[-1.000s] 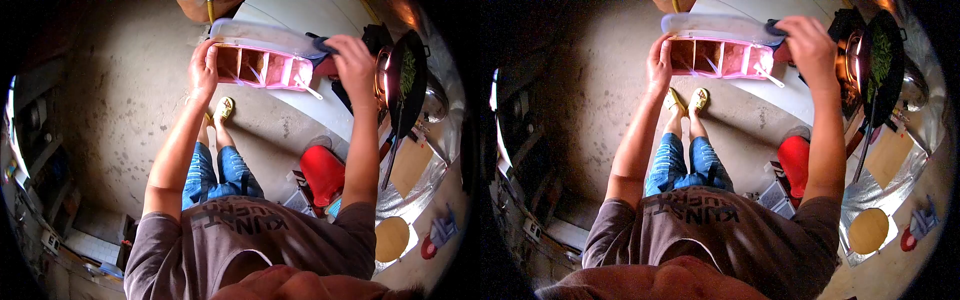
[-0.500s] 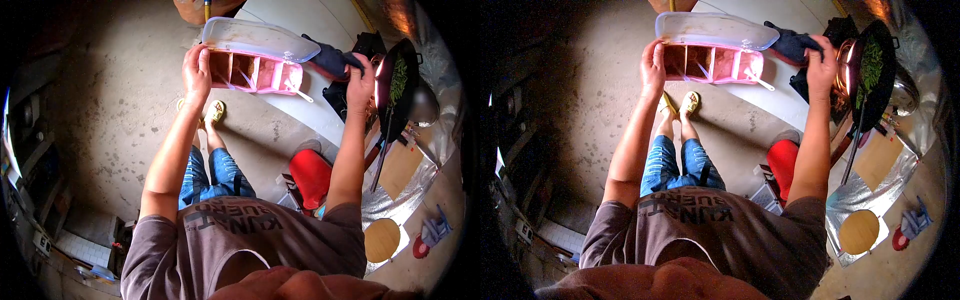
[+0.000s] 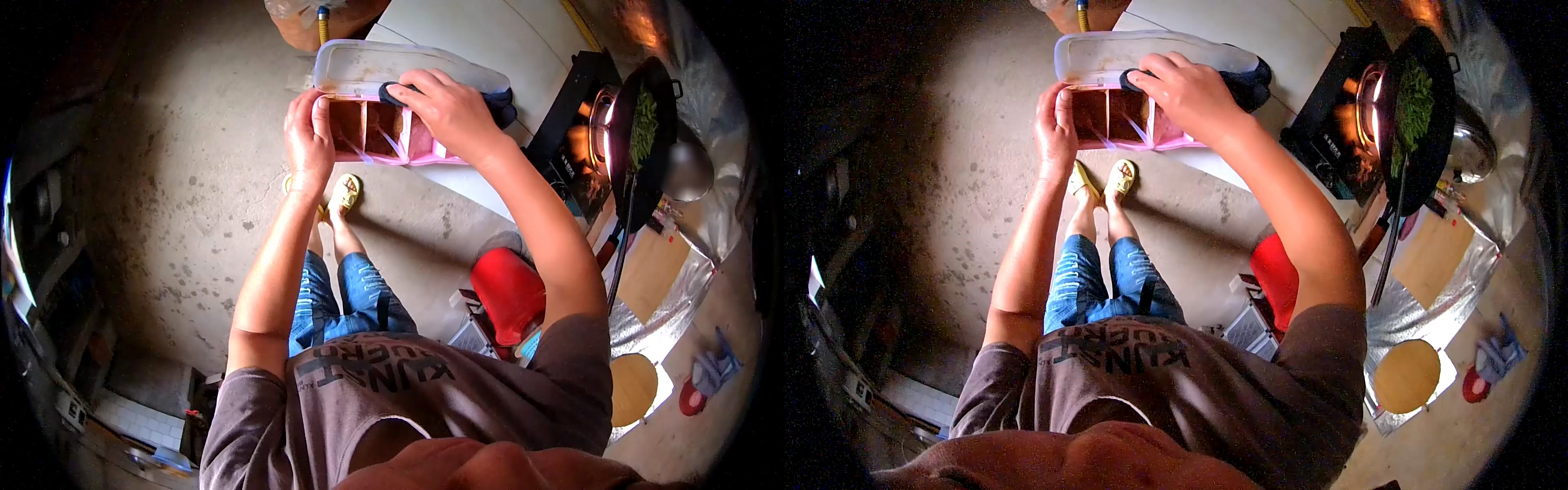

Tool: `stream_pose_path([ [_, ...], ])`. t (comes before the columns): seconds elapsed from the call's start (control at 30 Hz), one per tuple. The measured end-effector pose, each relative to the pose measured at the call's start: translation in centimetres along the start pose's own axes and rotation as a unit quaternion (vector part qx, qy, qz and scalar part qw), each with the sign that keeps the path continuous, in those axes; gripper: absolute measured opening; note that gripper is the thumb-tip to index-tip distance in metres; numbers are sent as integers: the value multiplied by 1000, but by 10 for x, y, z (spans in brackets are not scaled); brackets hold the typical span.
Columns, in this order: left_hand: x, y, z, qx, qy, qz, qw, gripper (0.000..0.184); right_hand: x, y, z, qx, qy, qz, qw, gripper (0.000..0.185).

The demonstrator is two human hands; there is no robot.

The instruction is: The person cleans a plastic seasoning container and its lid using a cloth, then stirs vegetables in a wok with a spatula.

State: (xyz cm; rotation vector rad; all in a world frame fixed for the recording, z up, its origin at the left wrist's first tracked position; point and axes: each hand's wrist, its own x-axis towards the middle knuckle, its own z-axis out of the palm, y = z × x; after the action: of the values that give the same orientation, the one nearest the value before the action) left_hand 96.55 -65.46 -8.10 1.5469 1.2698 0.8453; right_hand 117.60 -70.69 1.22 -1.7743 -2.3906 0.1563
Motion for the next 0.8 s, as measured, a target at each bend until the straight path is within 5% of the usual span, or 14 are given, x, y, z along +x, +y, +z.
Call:
stream_pose_path([
  [0.57, -5, -10, 12, -39, 44, -41, 997, 28, -43, 32, -19, -155, -101, 55, 981, 14],
  [0.8, -1, -7, 9, -51, 20, -75, 996, 25, -75, 47, -45, -112, -126, 141, 975, 24],
])
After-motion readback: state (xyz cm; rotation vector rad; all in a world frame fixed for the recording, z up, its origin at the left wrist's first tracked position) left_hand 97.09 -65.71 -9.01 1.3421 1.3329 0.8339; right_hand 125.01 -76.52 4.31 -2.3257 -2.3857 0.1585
